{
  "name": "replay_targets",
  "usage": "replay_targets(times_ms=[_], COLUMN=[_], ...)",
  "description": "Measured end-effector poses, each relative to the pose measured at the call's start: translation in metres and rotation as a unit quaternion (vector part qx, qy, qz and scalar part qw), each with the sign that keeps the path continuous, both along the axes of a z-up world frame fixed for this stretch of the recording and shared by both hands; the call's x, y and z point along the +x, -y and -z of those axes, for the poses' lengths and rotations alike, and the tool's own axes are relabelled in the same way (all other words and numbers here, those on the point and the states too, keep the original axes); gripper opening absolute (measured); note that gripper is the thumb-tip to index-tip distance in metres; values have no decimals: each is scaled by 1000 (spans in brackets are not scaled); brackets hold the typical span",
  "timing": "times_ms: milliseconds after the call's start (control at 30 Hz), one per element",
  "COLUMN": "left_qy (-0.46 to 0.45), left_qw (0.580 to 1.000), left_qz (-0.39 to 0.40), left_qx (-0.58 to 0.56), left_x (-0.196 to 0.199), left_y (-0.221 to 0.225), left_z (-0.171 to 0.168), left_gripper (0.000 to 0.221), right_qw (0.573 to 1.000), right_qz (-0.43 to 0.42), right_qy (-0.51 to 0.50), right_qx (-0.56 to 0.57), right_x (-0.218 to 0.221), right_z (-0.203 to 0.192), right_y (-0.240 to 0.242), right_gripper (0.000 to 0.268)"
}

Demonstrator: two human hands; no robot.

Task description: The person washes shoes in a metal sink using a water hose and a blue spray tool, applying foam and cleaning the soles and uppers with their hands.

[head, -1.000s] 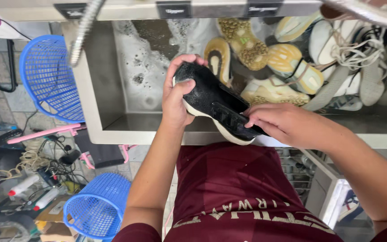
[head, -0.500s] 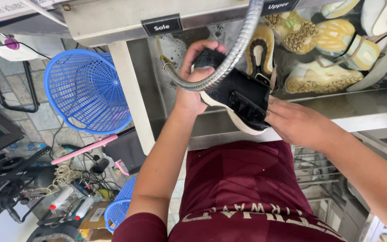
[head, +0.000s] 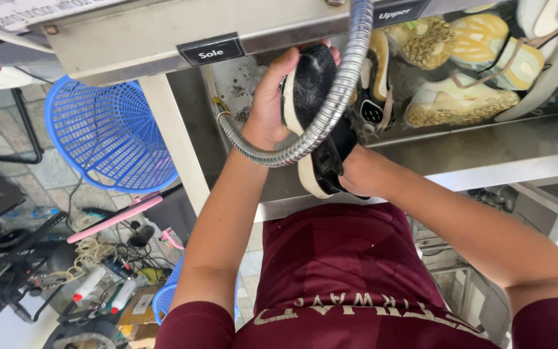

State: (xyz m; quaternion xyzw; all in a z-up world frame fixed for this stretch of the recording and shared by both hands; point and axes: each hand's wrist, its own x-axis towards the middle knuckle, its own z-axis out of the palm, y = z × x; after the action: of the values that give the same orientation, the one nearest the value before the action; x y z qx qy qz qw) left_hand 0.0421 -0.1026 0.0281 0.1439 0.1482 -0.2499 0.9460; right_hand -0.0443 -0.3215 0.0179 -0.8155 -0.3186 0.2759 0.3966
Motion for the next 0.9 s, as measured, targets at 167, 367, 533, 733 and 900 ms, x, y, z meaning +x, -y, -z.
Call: replay_targets(times_ms=[167,367,533,733,900], left_qy=[63,32,-123,-255,-163], left_qw=[996,998,985,951,968], left_qz=[-17,-53,-93,-159,-172], left_qx=[62,13,-75,73,77], left_x=[-6,-13,3,38,78], left_y=[13,36,21,26,20], left_z=[17,53,118,167,212], left_gripper=[61,58,53,71,63], right_qw=[995,998,976,976,971], right_qz=[83,-21,-82,1,25], right_qy=[55,-46,-101,-113,-29], right_qx=[-11,-44,-176,-183,-236], right_x=[3,22,55,119,167], right_z=[5,8,26,12,32], right_y=[22,32,-6,-25,-27], right_gripper=[28,27,19,21,30])
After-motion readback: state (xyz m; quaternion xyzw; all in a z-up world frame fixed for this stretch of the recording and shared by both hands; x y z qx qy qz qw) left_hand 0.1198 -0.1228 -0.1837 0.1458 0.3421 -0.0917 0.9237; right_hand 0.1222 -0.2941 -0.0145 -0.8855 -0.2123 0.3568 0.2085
